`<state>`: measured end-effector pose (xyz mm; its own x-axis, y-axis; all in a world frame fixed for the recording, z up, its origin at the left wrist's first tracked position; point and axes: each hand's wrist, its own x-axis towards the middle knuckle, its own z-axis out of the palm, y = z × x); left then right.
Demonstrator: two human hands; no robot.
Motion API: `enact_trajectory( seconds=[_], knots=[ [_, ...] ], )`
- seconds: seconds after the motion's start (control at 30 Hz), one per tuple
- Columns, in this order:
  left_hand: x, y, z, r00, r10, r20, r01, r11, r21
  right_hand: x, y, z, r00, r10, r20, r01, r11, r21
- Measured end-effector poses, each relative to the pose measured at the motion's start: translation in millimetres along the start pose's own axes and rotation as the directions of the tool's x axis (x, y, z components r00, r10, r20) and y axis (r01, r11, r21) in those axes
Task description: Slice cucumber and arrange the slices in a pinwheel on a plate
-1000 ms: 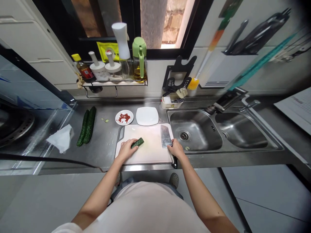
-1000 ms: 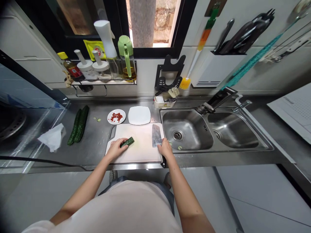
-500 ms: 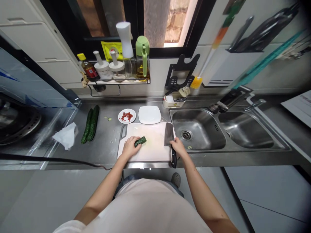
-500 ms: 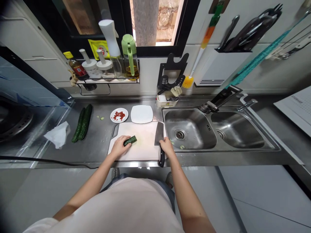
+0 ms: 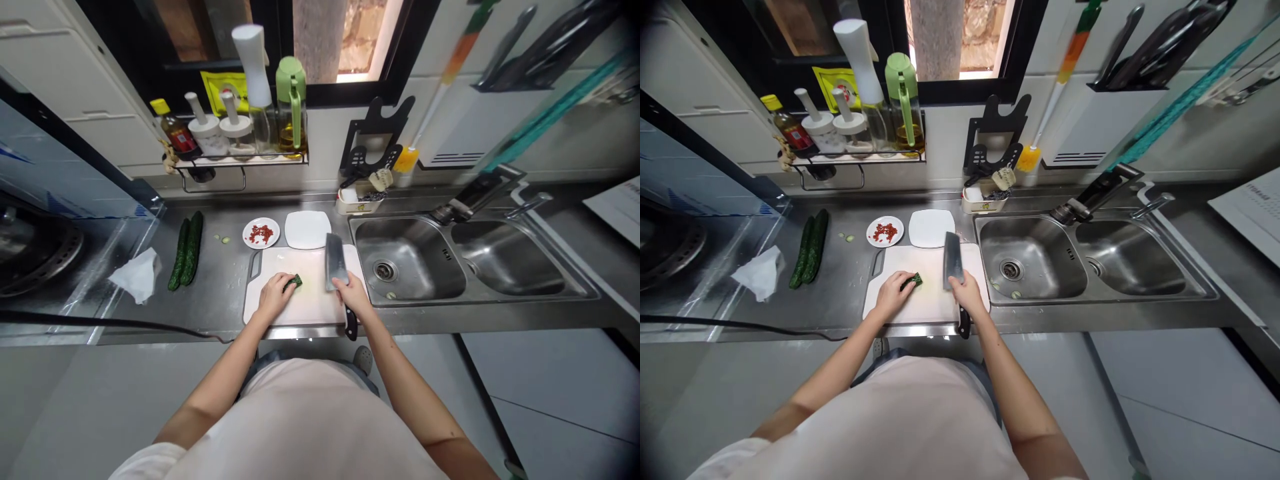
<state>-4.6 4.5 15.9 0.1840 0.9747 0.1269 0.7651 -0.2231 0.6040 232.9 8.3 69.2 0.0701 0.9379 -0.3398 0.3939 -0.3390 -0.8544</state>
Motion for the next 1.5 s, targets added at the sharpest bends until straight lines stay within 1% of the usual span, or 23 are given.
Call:
enact_trajectory(
  seconds=[0.03,0.07,0.1,0.13,0.2,0.27,0.37,0.5,0.73,1.07,1.3,1.5],
  knots=[
    [0,-1,1.0,1.000,0.003,0.007,-0.003,1.000,-0.005,-3,-3,6,0.999,-0.019,0.046,0.027,0.986,-0.167],
    [0,-2,2.0,1.000,0.005,0.011,-0.005,1.000,-0.008,-6,-7,12,0.996,-0.047,0.075,0.069,0.943,-0.326],
    [0,-2,2.9,1.000,0.007,0.013,-0.007,1.000,-0.008,-9,-11,17,0.993,-0.068,0.093,0.104,0.881,-0.461],
    [0,-3,3.9,1.000,0.011,0.015,-0.011,1.000,-0.005,-12,-15,21,0.990,-0.064,0.122,0.122,0.817,-0.564],
    [0,-4,5.5,1.000,0.023,0.019,-0.023,1.000,0.006,-17,-23,28,0.984,-0.038,0.176,0.150,0.714,-0.684],
    [1,-4,6.5,0.999,0.036,0.020,-0.037,0.999,0.020,-21,-30,34,0.980,-0.023,0.198,0.165,0.649,-0.742],
    [1,-6,7.3,0.998,0.052,0.030,-0.053,0.998,0.040,-24,-35,39,0.976,-0.001,0.217,0.174,0.602,-0.780],
    [2,-8,7.6,0.996,0.075,0.047,-0.078,0.996,0.051,-26,-38,44,0.971,0.007,0.238,0.190,0.578,-0.793],
    [2,-6,6.5,0.995,0.090,0.046,-0.093,0.993,0.066,-27,-36,52,0.970,-0.012,0.243,0.206,0.574,-0.792],
    [2,-5,5.7,0.994,0.100,0.051,-0.104,0.992,0.073,-27,-37,56,0.967,0.018,0.255,0.200,0.567,-0.799],
    [1,-6,4.9,0.991,0.119,0.066,-0.124,0.989,0.079,-31,-36,54,0.962,0.030,0.270,0.204,0.578,-0.790],
    [2,-4,1.3,0.990,0.119,0.071,-0.122,0.991,0.049,-40,-32,51,0.957,0.048,0.286,0.211,0.560,-0.801]
  ],
)
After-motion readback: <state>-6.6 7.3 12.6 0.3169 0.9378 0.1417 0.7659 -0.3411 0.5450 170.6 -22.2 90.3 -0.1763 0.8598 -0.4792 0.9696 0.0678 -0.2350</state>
